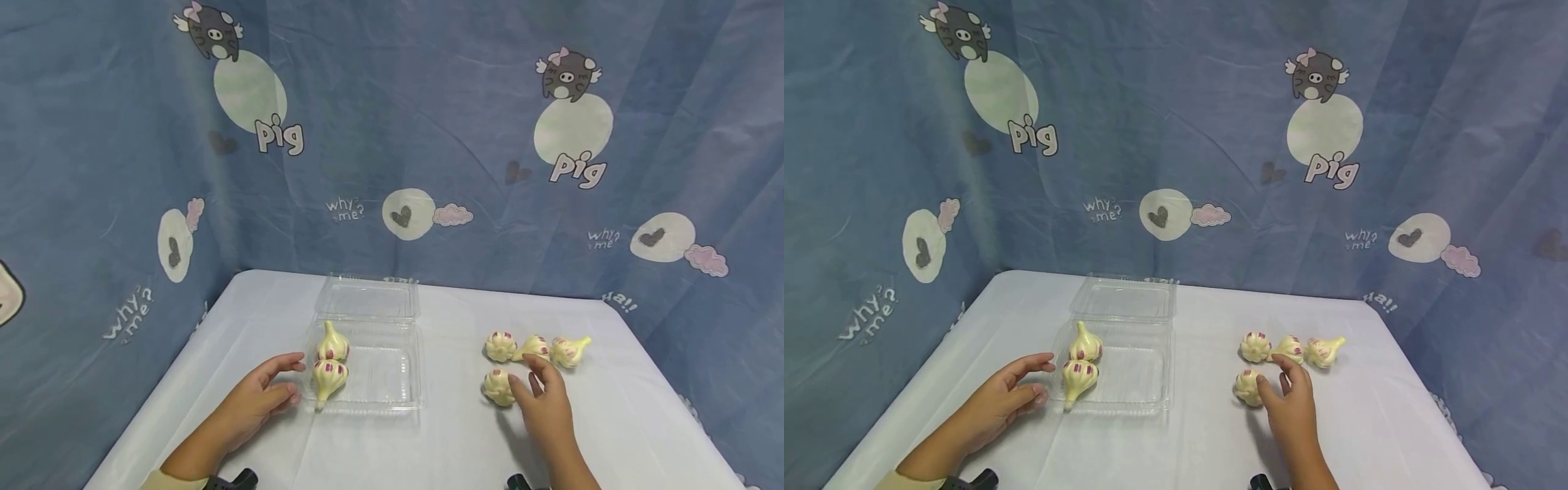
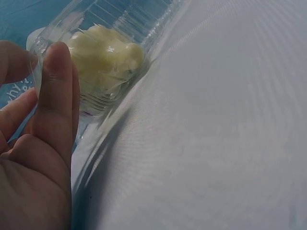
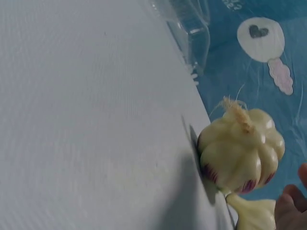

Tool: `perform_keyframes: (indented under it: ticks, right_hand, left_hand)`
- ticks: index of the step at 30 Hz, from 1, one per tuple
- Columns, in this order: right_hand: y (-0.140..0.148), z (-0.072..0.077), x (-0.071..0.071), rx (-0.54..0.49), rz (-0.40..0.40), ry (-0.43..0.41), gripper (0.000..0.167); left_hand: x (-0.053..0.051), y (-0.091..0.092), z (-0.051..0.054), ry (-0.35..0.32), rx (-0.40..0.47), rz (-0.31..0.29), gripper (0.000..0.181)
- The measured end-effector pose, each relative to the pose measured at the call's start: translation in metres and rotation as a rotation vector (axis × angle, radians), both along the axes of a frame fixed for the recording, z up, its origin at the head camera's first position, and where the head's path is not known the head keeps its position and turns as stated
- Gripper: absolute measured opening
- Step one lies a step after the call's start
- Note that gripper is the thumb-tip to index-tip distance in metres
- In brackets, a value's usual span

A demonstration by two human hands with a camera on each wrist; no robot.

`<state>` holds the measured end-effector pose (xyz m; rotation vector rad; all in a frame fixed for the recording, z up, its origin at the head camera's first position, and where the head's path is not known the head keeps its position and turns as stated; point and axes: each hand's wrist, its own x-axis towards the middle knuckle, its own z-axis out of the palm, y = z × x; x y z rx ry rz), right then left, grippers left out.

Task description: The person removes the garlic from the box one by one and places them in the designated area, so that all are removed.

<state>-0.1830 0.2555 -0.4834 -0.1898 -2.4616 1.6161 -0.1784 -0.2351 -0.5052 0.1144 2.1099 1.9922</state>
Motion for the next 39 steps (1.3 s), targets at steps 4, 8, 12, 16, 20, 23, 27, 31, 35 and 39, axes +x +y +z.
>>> perform_keyframes:
  ticks: [4,8,12,16,20,23,27,31,35,39]
  right_hand:
    - [-0.007,0.001,0.003,-0.006,0.012,0.051,0.053]
    - [-0.013,0.003,0.006,-0.008,0.052,0.065,0.053]
    - [-0.022,0.005,0.010,0.002,0.091,0.078,0.055]
    - [-0.031,0.008,0.012,-0.005,0.122,0.089,0.056]
    - [-0.039,0.010,0.014,-0.002,0.161,0.089,0.056]
    - [-0.046,0.009,0.015,0.009,0.205,0.096,0.055]
    - [-0.056,0.008,0.017,-0.001,0.253,0.094,0.054]
    - [-0.068,0.006,0.017,-0.035,0.294,0.130,0.053]
    - [-0.081,0.006,0.017,-0.046,0.340,0.174,0.051]
    - [-0.094,0.008,0.016,-0.068,0.381,0.175,0.051]
  left_hand:
    - [-0.001,0.000,0.000,-0.003,0.009,-0.002,0.068]
    - [0.000,0.000,-0.001,-0.016,0.013,0.000,0.068]
    - [0.002,-0.001,0.000,-0.007,0.017,-0.001,0.068]
    - [0.004,-0.001,0.001,0.002,0.029,-0.004,0.067]
    - [0.005,-0.001,0.000,0.003,0.024,-0.012,0.068]
    - [0.004,-0.001,0.001,0.005,0.024,-0.020,0.069]
    - [0.002,-0.001,0.000,0.005,0.034,-0.028,0.068]
    - [0.001,-0.001,-0.002,0.000,0.035,-0.029,0.069]
    - [0.001,-0.001,-0.001,0.007,0.032,-0.031,0.069]
    - [0.002,-0.001,-0.001,0.015,0.029,-0.030,0.068]
